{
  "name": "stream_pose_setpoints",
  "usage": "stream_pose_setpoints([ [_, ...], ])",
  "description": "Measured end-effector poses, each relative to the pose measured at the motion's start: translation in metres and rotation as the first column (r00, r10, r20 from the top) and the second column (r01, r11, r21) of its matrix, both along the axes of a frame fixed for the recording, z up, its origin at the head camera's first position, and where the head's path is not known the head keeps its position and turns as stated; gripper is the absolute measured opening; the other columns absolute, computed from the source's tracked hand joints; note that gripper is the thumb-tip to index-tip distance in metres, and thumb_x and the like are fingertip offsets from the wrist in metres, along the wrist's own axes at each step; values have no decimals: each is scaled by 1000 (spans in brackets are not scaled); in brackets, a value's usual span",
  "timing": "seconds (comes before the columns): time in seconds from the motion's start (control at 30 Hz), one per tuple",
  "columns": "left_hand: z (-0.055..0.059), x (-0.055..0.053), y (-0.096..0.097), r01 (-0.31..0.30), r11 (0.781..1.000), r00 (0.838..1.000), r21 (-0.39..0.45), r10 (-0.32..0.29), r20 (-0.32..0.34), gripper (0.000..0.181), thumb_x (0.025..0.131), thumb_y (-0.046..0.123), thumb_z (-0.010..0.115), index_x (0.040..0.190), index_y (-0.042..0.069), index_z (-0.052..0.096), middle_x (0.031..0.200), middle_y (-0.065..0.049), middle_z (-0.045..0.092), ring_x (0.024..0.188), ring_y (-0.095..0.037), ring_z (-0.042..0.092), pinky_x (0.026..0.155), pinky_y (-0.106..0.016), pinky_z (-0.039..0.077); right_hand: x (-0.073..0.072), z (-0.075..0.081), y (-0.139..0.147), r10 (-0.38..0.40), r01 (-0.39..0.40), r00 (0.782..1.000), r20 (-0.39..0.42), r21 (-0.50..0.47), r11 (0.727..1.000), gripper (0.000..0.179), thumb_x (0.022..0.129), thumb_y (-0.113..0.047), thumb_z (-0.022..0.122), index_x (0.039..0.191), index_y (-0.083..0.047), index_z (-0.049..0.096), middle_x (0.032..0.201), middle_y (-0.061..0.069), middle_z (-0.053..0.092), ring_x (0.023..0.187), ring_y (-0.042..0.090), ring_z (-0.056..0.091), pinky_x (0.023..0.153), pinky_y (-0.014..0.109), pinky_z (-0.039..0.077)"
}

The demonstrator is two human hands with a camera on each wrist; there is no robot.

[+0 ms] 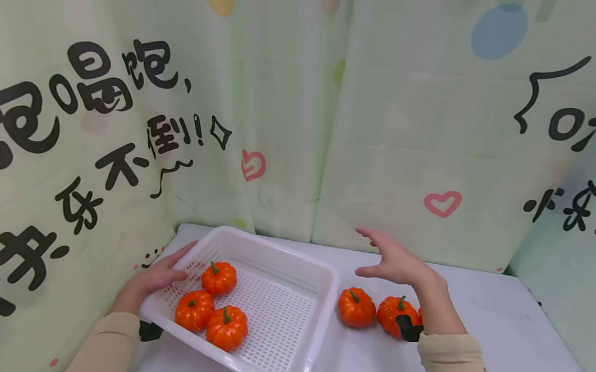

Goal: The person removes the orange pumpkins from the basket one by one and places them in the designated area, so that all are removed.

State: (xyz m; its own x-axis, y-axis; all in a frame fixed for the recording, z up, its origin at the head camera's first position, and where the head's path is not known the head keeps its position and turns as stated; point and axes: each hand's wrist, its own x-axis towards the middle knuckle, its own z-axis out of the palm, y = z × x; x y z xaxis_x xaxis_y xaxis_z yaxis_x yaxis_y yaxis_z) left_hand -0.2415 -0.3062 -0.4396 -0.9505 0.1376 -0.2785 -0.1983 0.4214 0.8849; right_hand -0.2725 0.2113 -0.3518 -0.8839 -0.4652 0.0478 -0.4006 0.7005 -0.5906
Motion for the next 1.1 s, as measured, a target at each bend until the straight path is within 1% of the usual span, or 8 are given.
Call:
stream_pose_setpoints([
  [0.13,0,-1,0,0,1000,1000,6,1,-5,80,97,10,57,163,31,16,161,-25,20,121,-43,53,78,-48,60,-4,4,-19,48,-48,999,-6,-12,999,86,85,-27,80,155,-7,36,154,19,39,132,42,43,100,58,46],
  [0.37,-2,-2,-1,-11,1000,1000,-23,11,-5,80,97,12,56,163,32,17,162,-24,19,123,-44,51,78,-47,60,-9,12,-55,112,-112,993,-31,0,994,84,84,-26,80,155,-8,38,155,16,40,132,39,46,104,56,43],
  [0.5,-1,-2,-1,-21,1000,1000,-16,21,-2,79,97,11,57,163,33,19,162,-23,21,121,-42,53,78,-46,60,-10,14,-75,154,-154,988,-18,-2,988,85,84,-27,81,155,-8,39,155,14,41,133,37,46,106,54,42],
  [0.57,-1,-1,-1,-22,1000,1000,-13,22,-2,79,97,11,57,163,33,19,161,-23,23,120,-40,54,78,-47,60,-9,14,-85,174,-174,985,1,-4,985,85,84,-28,81,155,-9,38,155,12,40,134,35,45,107,52,42],
  [0.67,-1,0,-1,-14,1000,1000,-13,14,-4,79,97,11,56,163,31,17,160,-25,22,118,-40,55,78,-47,60,-8,14,-100,207,-207,978,8,4,978,86,84,-29,81,156,-10,38,155,10,40,133,32,46,107,50,42],
  [0.87,-1,-1,-1,-21,1000,1000,-18,20,-10,79,97,11,57,163,32,19,161,-24,23,119,-40,54,78,-46,60,-6,12,-131,258,-259,966,11,9,966,84,83,-27,81,154,-10,40,154,9,42,135,30,45,110,46,39],
  [1.0,-1,-1,-1,-2,999,1000,-33,2,-23,80,97,11,56,163,29,17,160,-25,23,118,-40,55,78,-47,60,-5,5,-149,295,-294,955,29,-32,955,82,81,-25,83,151,-7,43,148,10,47,132,33,47,107,47,42],
  [1.1,-2,-1,-1,-3,1000,1000,-31,2,-24,80,96,11,57,163,29,17,161,-25,22,118,-41,54,78,-47,60,-3,-3,-162,318,-315,947,48,-51,948,82,81,-25,84,150,-7,45,147,12,49,130,35,48,103,48,46],
])
